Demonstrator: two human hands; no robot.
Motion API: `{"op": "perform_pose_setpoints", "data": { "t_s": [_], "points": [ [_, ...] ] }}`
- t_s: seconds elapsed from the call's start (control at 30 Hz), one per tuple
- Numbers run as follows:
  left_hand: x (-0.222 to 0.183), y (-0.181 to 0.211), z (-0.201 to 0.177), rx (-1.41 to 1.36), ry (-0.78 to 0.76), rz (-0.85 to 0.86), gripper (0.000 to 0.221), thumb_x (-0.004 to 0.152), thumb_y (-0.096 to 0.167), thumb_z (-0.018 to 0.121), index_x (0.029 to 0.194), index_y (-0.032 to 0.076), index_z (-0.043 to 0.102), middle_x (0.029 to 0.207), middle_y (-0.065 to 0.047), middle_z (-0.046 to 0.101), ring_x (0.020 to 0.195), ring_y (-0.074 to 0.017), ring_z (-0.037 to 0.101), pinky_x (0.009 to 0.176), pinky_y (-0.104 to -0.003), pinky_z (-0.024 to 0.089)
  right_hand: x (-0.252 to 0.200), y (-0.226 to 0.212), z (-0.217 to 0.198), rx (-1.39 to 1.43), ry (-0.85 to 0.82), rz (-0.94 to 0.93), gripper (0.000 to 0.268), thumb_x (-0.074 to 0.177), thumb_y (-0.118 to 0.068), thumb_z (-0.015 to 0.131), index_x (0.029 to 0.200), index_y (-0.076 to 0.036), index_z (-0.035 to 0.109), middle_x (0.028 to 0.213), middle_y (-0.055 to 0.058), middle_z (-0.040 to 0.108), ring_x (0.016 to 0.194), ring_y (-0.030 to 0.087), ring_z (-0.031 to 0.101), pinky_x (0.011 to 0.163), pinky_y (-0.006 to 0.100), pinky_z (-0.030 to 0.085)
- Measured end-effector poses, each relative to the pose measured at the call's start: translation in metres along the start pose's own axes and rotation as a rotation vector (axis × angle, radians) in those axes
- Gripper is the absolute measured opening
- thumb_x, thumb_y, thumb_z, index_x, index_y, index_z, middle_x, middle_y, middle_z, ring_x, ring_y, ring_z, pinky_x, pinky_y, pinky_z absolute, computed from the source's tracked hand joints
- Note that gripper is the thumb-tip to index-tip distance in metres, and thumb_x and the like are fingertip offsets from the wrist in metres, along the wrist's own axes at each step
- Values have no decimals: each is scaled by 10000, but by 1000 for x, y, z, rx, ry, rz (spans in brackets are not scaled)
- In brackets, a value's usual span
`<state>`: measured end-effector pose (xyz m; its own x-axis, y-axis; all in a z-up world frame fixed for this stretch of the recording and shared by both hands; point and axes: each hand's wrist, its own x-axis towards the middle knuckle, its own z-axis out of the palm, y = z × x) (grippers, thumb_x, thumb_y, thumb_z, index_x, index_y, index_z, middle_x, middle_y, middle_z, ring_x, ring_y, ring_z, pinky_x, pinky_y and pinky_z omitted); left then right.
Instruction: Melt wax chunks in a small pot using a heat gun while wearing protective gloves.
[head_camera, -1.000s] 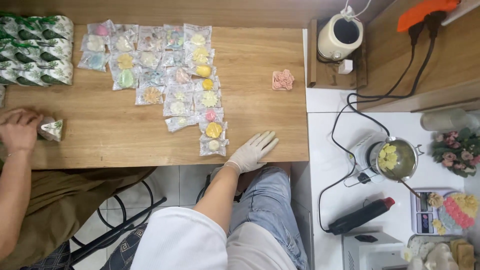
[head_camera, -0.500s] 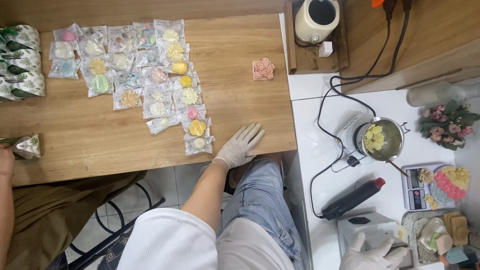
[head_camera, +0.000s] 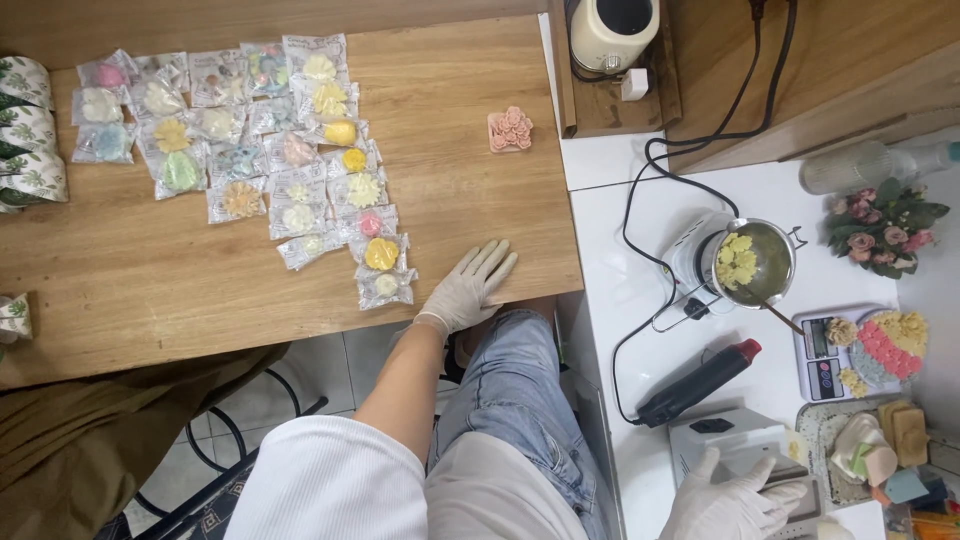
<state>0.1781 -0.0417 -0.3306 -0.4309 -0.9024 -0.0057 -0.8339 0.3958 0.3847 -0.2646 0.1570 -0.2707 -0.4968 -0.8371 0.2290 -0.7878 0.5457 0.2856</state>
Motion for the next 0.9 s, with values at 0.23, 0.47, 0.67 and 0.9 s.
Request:
{"op": "perform_pose_setpoints", "data": {
  "t_s": [0.23, 0.47, 0.67, 0.9],
  "points": [
    [0, 1, -1, 18, -23, -12, 1019, 811, 464, 739, 1611, 109, 217, 1673, -149, 216, 1539, -319, 226, 1263, -444, 179, -3, 3, 13, -80, 41, -2, 762, 1007, -539, 715, 1499, 17, 546, 1538, 417, 361, 1455, 488, 373, 1249, 572, 336],
    [1, 3, -5, 16, -69, -25, 1026, 802, 461, 737, 1611, 113, 209, 1675, -145, 207, 1541, -316, 218, 1260, -445, 176, -3, 6, 17, -11, 20, -11, 710, 1015, -518, 738, 1445, 37, 634, 1544, 426, 363, 1441, 505, 379, 1224, 590, 333],
    [1, 2, -5, -11, -37, -18, 1027, 801, 440, 752, 1613, 116, 213, 1673, -149, 214, 1538, -322, 225, 1262, -447, 182, -2, 7, 30, -34, 9, -43, 614, 1026, -464, 729, 1273, 90, 631, 1545, 387, 314, 1467, 447, 339, 1294, 484, 313],
    [1, 3, -7, -6, -53, -26, 1048, 767, 398, 775, 1612, 119, 222, 1674, -143, 224, 1541, -314, 233, 1258, -437, 200, 0, -3, 12, 100, -8, 26, 533, 1029, -462, 761, 1219, 32, 697, 1568, 451, 296, 1487, 505, 329, 1257, 548, 327]
  ]
}}
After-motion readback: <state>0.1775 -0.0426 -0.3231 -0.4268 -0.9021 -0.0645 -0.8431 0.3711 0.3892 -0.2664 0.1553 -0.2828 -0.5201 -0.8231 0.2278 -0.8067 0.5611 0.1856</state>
